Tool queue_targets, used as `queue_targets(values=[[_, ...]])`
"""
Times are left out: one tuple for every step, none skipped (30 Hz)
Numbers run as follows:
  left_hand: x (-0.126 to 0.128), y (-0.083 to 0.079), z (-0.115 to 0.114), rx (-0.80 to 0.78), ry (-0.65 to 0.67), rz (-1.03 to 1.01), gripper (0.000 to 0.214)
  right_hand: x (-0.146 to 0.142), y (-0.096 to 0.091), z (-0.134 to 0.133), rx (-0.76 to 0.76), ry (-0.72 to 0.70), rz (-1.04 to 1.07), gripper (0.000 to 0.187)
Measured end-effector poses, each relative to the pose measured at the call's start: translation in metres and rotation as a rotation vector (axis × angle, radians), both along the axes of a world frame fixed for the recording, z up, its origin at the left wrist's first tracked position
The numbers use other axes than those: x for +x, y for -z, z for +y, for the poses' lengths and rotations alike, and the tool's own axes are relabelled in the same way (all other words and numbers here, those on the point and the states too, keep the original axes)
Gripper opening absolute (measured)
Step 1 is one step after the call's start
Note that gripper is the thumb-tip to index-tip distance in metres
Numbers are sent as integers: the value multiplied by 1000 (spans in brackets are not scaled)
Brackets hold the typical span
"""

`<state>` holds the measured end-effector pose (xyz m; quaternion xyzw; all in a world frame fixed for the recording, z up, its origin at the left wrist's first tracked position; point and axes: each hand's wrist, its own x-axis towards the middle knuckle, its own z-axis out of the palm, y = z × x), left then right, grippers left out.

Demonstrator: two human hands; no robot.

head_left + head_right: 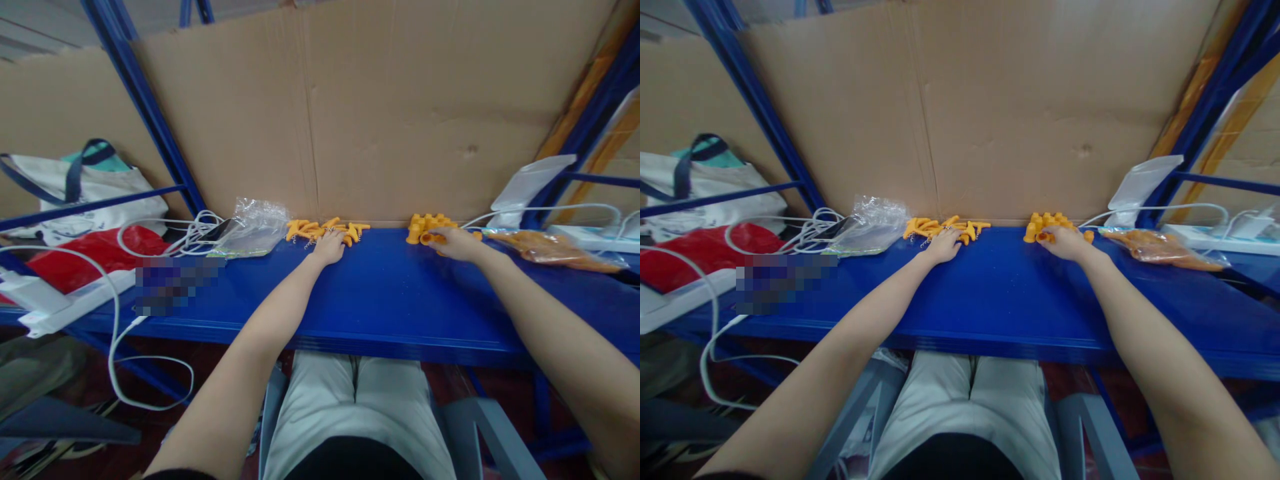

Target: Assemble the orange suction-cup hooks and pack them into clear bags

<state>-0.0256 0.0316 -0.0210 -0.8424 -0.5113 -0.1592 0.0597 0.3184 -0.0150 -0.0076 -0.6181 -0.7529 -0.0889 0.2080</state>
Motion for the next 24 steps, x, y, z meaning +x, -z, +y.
queue_targets(values=[[0, 0, 1, 10, -5, 4, 44, 0, 0, 0, -25, 22, -10, 41], [0, 0, 1, 19, -16, 7, 44, 0, 0, 1, -59, 46, -18, 41], [0, 0, 1, 27, -30, 10, 44, 0, -1, 0, -88, 59, -21, 41], [0, 0, 1, 35, -44, 13, 44, -2, -2, 0, -94, 44, -13, 40], [1, 0, 1, 43, -54, 17, 44, -3, -3, -1, -94, 22, 0, 39], [1, -1, 0, 50, -62, 22, 43, -5, -4, -2, -94, 5, 13, 38], [1, -1, 0, 56, -66, 28, 42, -7, -4, -3, -92, -2, 23, 38], [1, -1, -1, 62, -67, 35, 40, -9, -5, -4, -90, -1, 31, 37], [1, -2, -2, 67, -64, 41, 37, -10, -5, -6, -88, 2, 34, 38], [1, -2, -2, 72, -59, 44, 35, -11, -5, -7, -85, 4, 35, 38], [1, -3, -2, 77, -52, 43, 32, -13, -5, -7, -81, 2, 36, 38], [0, -3, -2, 83, -44, 38, 29, -13, -5, -8, -77, -4, 38, 37], [0, -4, -2, 89, -35, 27, 27, -14, -5, -8, -75, -13, 41, 36], [0, -4, -2, 94, -24, 8, 25, -14, -5, -9, -71, -20, 45, 35], [0, -5, -1, 100, -13, -19, 25, -15, -5, -9, -64, -24, 52, 34], [0, -6, 0, 110, -2, -52, 24, -15, -5, -8, -51, -27, 60, 34], [0, -6, 1, 122, 6, -91, 24, -16, -5, -8, -36, -30, 69, 33], [0, -7, 2, 137, 8, -136, 25, -17, -5, -8, -19, -33, 78, 33], [0, -8, 4, 151, 1, -188, 25, -18, -5, -8, -5, -38, 87, 34], [0, -9, 5, 164, -12, -246, 24, -19, -5, -7, 7, -44, 96, 34], [-1, -11, 7, 174, -29, -313, 22, -20, -4, -7, 13, -55, 104, 35], [-1, -12, 9, 179, -43, -392, 19, -21, -4, -6, 19, -69, 116, 35], [-1, -13, 11, 179, -47, -484, 16, -22, -3, -5, 23, -88, 130, 36], [-1, -15, 12, 174, -43, -591, 12, -23, -1, -3, 28, -109, 150, 36]])
